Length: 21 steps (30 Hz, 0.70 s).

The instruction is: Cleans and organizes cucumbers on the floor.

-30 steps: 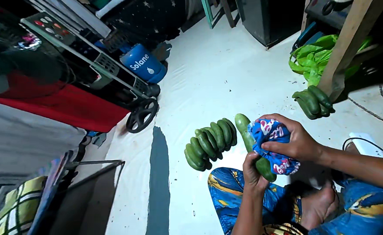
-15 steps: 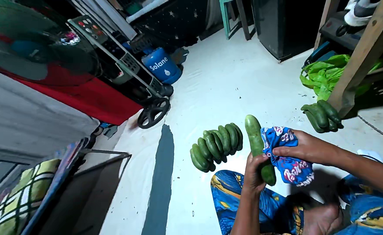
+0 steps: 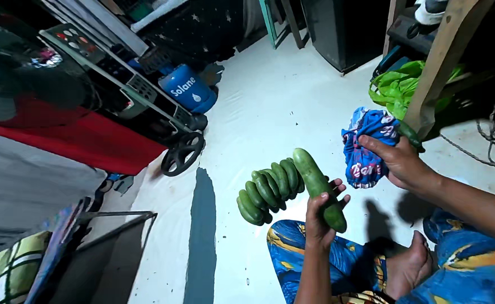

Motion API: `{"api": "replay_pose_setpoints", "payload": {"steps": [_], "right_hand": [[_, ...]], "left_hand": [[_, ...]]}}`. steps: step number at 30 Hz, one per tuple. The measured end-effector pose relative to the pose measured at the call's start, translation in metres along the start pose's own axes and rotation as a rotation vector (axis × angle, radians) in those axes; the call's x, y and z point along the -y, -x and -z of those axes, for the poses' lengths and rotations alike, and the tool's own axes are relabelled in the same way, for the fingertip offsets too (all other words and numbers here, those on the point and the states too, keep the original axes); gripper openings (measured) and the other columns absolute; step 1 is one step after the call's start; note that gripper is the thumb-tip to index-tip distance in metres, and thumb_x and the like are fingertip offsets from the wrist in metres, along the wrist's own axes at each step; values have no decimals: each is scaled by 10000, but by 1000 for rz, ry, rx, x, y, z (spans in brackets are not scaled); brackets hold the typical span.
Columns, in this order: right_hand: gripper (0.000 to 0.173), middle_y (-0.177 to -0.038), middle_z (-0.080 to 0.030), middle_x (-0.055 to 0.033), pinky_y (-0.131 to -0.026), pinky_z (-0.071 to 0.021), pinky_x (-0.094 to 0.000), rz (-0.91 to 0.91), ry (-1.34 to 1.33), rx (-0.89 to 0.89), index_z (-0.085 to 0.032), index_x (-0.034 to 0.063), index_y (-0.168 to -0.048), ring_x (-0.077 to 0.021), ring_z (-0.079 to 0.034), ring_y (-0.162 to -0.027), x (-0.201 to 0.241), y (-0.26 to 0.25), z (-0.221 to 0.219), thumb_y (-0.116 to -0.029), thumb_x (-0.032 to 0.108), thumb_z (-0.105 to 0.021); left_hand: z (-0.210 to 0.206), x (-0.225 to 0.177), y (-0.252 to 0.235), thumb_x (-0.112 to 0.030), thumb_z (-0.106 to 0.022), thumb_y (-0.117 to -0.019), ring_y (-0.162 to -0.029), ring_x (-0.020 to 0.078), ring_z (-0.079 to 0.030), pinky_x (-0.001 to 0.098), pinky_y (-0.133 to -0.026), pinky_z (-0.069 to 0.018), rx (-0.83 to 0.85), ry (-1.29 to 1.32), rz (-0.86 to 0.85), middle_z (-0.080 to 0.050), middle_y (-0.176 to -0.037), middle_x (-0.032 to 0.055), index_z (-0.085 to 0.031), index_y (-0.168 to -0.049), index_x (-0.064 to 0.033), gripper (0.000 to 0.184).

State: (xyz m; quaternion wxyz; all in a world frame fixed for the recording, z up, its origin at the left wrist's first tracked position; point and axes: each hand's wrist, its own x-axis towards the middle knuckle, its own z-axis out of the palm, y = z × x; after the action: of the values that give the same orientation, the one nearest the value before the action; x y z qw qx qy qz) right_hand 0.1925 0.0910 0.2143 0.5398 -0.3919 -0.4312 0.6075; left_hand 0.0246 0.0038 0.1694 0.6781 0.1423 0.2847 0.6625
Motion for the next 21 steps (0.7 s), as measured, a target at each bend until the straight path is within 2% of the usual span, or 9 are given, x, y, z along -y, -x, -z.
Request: {"api": "replay_pose_setpoints", "payload": {"steps": [2, 3, 6, 8, 11, 14, 16, 19, 21], "right_hand": [[430, -1058, -695, 11, -809, -620, -297, 48, 7, -7, -531, 121, -1305, -88, -709, -917, -4, 1, -5, -937, 201, -738], [425, -1044, -695, 15, -804, -620, -289, 68, 22, 16, -533, 112, -1292, -79, -707, -910, -6, 4, -8, -927, 170, -743], [361, -970, -706, 25, -774, -617, -263, 82, 91, 166, -581, 83, -1217, -54, -701, -852, -12, 15, -13, -892, 94, -739], [316, -923, -721, 37, -764, -613, -238, 65, 108, 280, -626, 74, -1157, -36, -702, -824, -13, 19, -13, -860, 65, -732], [275, -923, -723, 54, -810, -602, -227, -5, 27, 438, -618, 89, -1125, -25, -700, -853, -14, 20, -13, -868, 66, -712], [152, -880, -731, 50, -788, -601, -237, -143, -57, 482, -655, 111, -1072, -40, -703, -816, -17, 16, -12, -922, 137, -657], [137, -869, -727, 22, -772, -605, -250, -179, -61, 424, -659, 90, -1073, -58, -704, -796, -17, 15, -12, -947, 140, -642], [148, -871, -718, 3, -738, -612, -265, -132, -58, 246, -643, 78, -1106, -73, -700, -774, -15, 13, -14, -958, 90, -645], [263, -934, -706, -14, -749, -611, -275, -31, 25, 148, -604, 60, -1186, -81, -697, -809, -16, 9, -11, -933, 51, -676]], "left_hand": [[-6, 8, 4, -148, -824, -685, -961, 313, -735, 453, -828, -620, -3, 63, 64, -717, -1052, 186, -580, -1155, -5, 548], [-9, 11, 6, -146, -835, -676, -921, 294, -739, 443, -813, -625, -13, 87, 87, -723, -999, 168, -613, -1094, -17, 490], [-17, 20, 9, -110, -747, -738, -779, 168, -738, 326, -750, -625, -30, 107, 47, -735, -821, 86, -700, -878, -52, 159], [-21, 24, 9, -66, -648, -810, -723, 126, -729, 282, -682, -619, -36, 94, -40, -726, -765, 63, -686, -836, -69, 46], [-21, 27, 8, -56, -561, -904, -713, 102, -726, 270, -658, -617, -68, 11, -145, -727, -766, 45, -642, -895, -77, 84], [-19, 30, 9, -73, -563, -876, -699, 89, -717, 268, -642, -614, -90, -118, -156, -712, -765, 23, -560, -1010, -71, 133], [-16, 29, 8, -59, -608, -817, -701, 87, -713, 269, -645, -612, -67, -213, -162, -707, -775, 25, -530, -1071, -44, 266], [-17, 25, 6, -46, -579, -861, -780, 82, -712, 265, -716, -616, -67, -378, -203, -699, -880, 37, -460, -1215, 4, 376], [-18, 25, 4, -56, -585, -878, -819, 81, -699, 258, -742, -606, -117, -457, -266, -680, -939, 51, -447, -1260, 27, 415]]}}
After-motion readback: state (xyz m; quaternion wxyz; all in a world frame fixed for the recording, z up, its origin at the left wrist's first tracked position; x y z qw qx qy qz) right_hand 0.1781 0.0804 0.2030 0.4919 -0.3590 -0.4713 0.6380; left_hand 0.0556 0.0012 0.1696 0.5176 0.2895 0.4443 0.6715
